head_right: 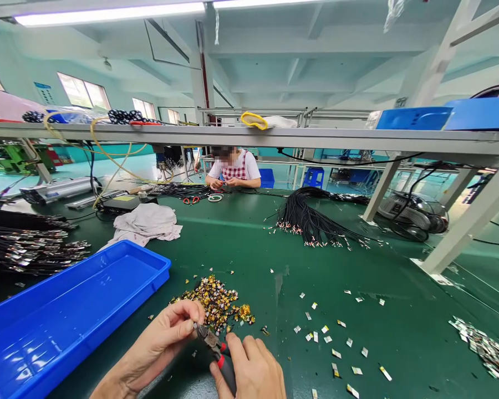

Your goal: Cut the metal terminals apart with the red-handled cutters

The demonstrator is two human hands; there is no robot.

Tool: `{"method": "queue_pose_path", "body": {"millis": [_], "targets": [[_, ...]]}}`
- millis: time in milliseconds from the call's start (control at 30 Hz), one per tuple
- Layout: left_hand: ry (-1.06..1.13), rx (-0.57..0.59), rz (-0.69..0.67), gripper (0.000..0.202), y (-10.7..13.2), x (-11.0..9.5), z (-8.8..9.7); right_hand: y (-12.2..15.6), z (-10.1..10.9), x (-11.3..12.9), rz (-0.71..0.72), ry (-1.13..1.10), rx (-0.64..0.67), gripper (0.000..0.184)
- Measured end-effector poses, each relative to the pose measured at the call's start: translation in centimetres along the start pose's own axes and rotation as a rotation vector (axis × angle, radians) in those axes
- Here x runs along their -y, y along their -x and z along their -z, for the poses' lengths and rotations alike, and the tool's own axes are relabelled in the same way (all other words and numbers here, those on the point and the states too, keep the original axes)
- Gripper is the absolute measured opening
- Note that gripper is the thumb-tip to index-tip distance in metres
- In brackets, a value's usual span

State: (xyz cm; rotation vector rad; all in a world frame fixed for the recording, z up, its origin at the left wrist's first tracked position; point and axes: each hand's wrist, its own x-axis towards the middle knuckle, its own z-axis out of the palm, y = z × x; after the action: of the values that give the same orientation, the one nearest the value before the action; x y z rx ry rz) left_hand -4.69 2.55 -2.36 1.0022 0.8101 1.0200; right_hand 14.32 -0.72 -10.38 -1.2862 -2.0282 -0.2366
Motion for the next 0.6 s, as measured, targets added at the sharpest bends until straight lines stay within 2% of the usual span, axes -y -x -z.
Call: {"method": "queue_pose_path", "body": {"millis": [300, 600], "targets": [[-0.003, 0.028, 0.004, 0.024, 0.03, 0.25, -0.02, -0.21, 0.64, 0.02, 0.011, 0.087, 0.022, 0.051], [-0.027, 0.062, -0.047, 0.014, -0.14, 0.13, 0.4, -0.14, 0.77, 0.12, 0.003, 0.029, 0.041, 0.05]]}}
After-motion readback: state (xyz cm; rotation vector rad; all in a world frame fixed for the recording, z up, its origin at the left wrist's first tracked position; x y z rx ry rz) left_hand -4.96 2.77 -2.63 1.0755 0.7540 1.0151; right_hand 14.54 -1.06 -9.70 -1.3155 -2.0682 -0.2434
